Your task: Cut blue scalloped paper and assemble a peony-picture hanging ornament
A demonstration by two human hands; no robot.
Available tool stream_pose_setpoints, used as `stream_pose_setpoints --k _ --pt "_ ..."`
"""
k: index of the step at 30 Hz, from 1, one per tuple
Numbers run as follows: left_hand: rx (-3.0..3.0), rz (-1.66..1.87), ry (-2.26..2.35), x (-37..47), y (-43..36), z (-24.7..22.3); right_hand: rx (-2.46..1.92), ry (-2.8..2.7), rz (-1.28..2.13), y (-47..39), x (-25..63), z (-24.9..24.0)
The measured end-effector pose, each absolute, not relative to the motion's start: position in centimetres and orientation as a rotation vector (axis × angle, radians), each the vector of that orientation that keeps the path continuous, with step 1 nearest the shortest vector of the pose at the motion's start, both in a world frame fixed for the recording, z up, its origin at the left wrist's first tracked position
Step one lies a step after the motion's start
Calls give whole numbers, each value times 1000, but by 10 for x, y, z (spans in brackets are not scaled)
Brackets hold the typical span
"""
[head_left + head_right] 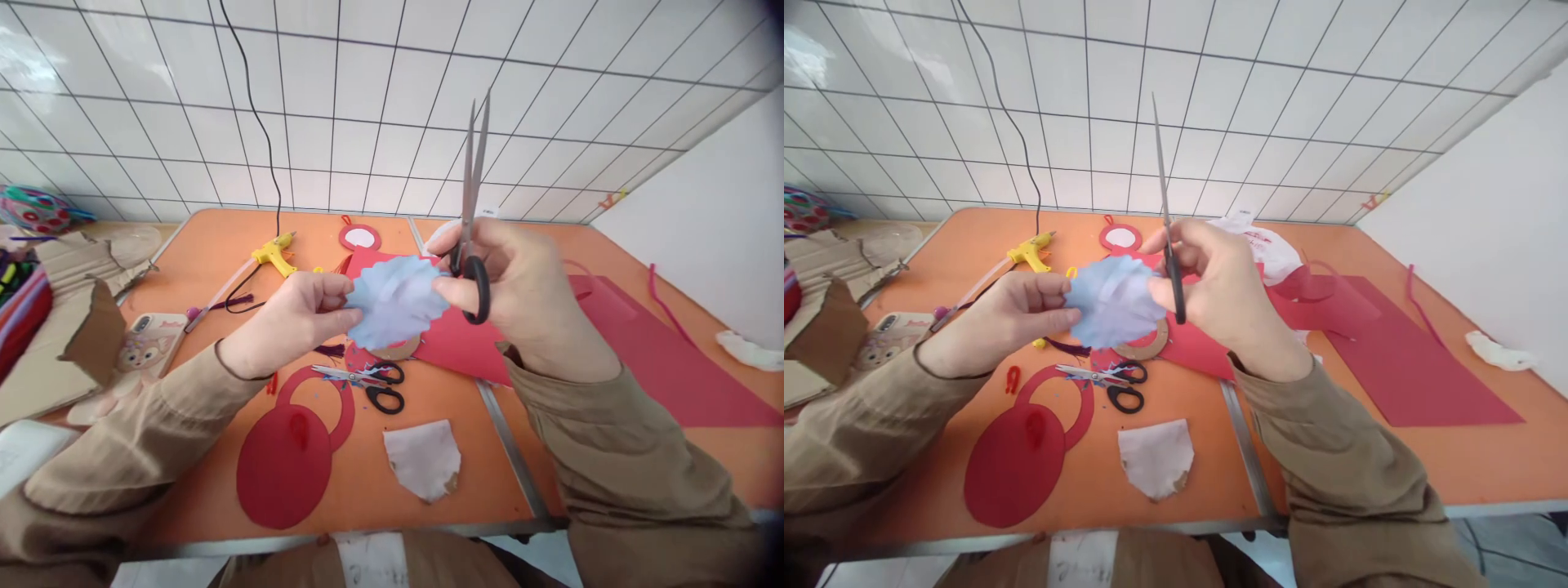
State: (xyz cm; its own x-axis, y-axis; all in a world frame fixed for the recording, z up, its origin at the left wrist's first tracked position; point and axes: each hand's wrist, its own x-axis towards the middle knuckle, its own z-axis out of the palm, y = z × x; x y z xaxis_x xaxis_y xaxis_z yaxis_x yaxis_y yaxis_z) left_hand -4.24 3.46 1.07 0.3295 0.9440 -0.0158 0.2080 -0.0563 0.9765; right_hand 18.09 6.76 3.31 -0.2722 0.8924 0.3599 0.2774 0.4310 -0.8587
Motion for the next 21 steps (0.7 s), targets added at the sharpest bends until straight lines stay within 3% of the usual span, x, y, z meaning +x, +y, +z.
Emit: stream_pose_setpoints --k 3,12,21 --pt "1609 803 1210 -41 43 6 -1061 -1878 798 73 189 33" --pt "1714 808 1387 -46 51 -5 -1068 -2083 1218 92 191 14" --pt "1863 681 1380 -21 85 -16 -1138 -2112 1216 115 194 -8"
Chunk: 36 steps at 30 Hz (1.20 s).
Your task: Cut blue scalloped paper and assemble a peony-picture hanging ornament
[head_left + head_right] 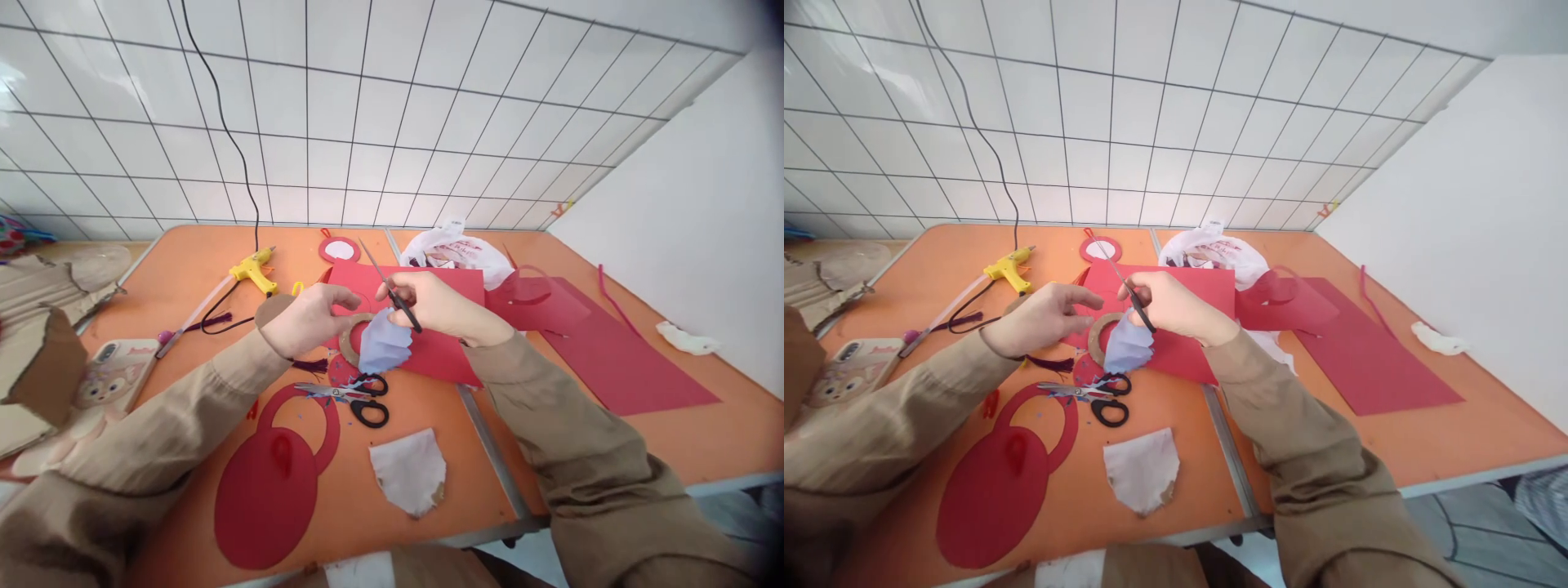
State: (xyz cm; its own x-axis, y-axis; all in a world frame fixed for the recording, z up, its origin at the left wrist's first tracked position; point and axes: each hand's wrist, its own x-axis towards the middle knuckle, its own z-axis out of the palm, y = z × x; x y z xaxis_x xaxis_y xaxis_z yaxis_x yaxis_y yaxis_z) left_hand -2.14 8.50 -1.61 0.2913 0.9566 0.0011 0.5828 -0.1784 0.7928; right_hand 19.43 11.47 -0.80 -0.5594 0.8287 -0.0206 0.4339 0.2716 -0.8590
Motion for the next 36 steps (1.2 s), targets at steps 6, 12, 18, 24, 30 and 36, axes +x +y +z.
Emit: stream_pose_setpoints --k 6,12,18,24,30,36 --pt "1697 734 882 -11 100 -24 -887 -2119 1354 96 198 13" --pt "1672 562 911 -10 83 -19 -950 -2098 1398 95 206 7" --pt "2214 552 1491 1 86 -31 -1231 -2156 1038 116 191 -25" --pt "2271 464 1613 4 107 -50 -1337 -2148 884 126 187 -35" --pt "2268 460 1628 6 109 -56 -1294 -2190 1059 121 192 -26" --pt "2198 526 1640 6 111 -56 -1293 -2147 1062 126 193 -30"
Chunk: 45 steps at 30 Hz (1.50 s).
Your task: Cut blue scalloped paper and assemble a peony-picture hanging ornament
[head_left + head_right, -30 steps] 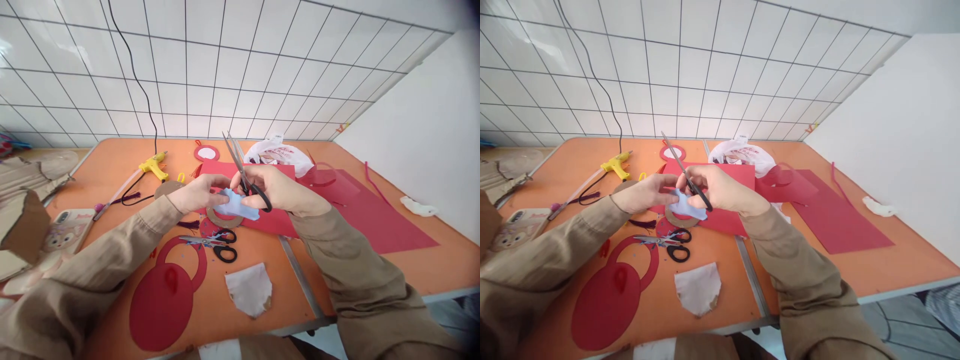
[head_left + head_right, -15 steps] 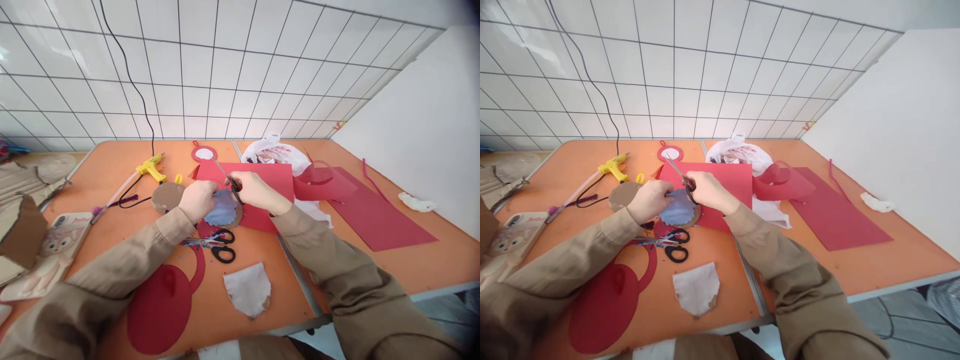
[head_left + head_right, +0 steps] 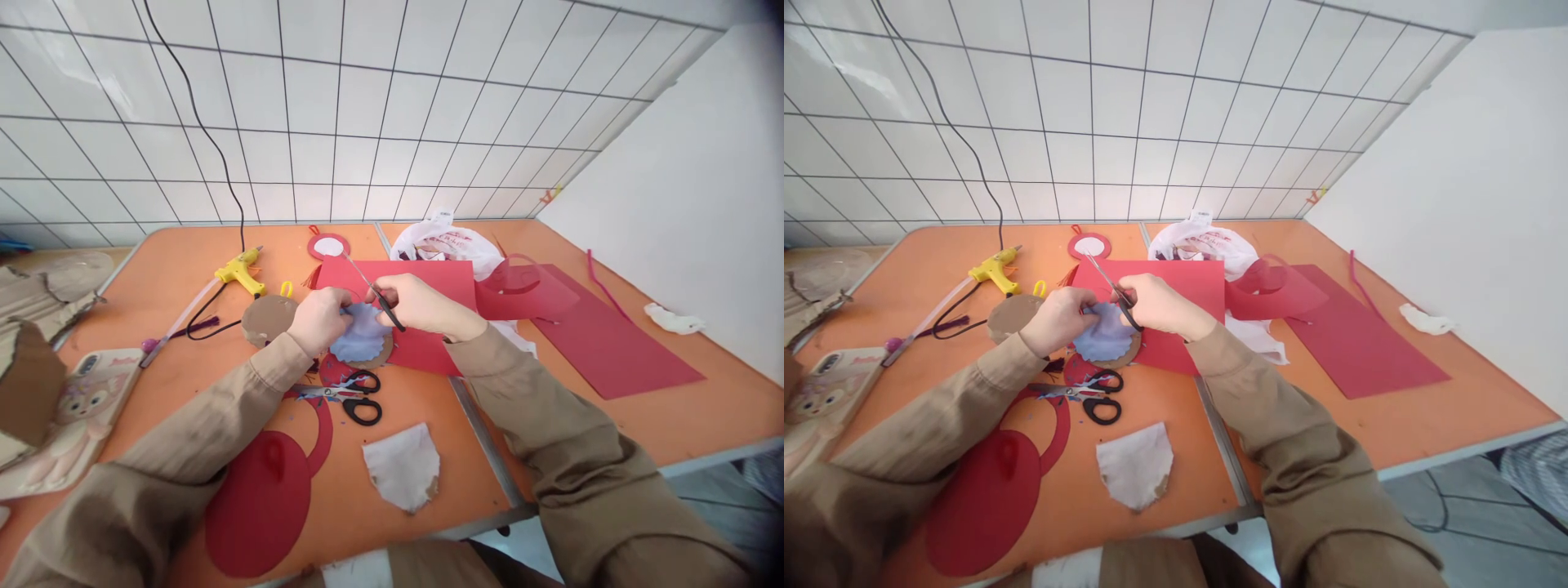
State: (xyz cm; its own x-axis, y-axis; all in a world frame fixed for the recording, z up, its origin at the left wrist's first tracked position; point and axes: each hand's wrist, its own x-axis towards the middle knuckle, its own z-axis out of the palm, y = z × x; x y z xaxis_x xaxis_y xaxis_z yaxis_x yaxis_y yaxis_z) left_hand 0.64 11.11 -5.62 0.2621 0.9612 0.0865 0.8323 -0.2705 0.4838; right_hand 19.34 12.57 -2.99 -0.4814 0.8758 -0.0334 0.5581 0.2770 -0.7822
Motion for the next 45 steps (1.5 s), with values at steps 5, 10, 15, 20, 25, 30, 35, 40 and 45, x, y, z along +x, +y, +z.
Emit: stream_pose_setpoints --k 5,10,15,20,25,30,35,40,45 --pt "2122 662 1603 6 109 -45 -1267 -2097 1044 124 200 -22" --pt "2017 735 1435 6 95 -18 -1178 -2060 1179 106 211 3" --pt "1693 563 1154 3 91 -11 -1090 -2138 1248 106 214 4" --pt "1989 649 1398 2 108 -40 -1343 -2324 790 123 196 -28" --pt "2078 668 1448 1 120 -62 -1463 -2359 452 128 184 -45" --pt "2116 653 1471 2 123 -67 -1502 -2440 266 126 181 -45" --pt "2142 629 1488 4 123 -70 -1518 -2489 203 126 181 -46" --pt "2163 624 1516 2 126 -72 -1526 -2492 181 128 182 -48" --pt "2153 625 1570 -1 128 -76 -1510 -2490 212 131 183 -49"
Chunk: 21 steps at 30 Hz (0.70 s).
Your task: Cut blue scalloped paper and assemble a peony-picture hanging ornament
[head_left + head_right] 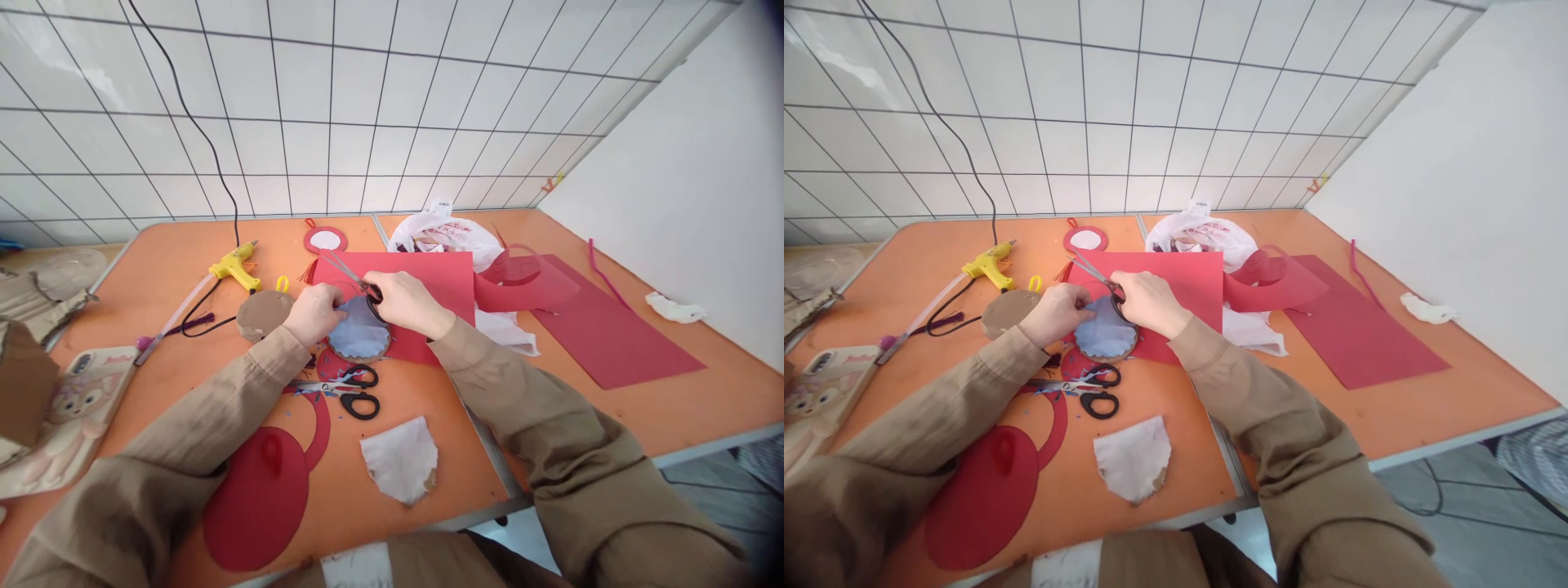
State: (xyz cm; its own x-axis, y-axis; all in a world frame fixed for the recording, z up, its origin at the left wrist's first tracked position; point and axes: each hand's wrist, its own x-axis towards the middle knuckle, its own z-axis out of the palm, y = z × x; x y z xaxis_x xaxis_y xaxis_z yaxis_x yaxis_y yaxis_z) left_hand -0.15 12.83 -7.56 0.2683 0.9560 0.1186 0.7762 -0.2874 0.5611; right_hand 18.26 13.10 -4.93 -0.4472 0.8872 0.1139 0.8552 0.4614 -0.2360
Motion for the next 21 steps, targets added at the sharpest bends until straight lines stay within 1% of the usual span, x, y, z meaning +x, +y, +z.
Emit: stream_pose_setpoints --k 7,13,17,20,21 --pt "2112 644 1570 -2 127 -76 -1470 -2454 285 132 183 -50" --pt "2041 729 1478 1 123 -71 -1330 -2368 395 133 186 -48" --pt "1950 753 1329 1 113 -50 -1224 -2263 452 129 190 -43" --pt "1881 720 1135 -4 100 -23 -968 -2094 580 122 193 -32" --pt "1801 715 979 -6 97 -15 -842 -2020 650 118 195 -28"
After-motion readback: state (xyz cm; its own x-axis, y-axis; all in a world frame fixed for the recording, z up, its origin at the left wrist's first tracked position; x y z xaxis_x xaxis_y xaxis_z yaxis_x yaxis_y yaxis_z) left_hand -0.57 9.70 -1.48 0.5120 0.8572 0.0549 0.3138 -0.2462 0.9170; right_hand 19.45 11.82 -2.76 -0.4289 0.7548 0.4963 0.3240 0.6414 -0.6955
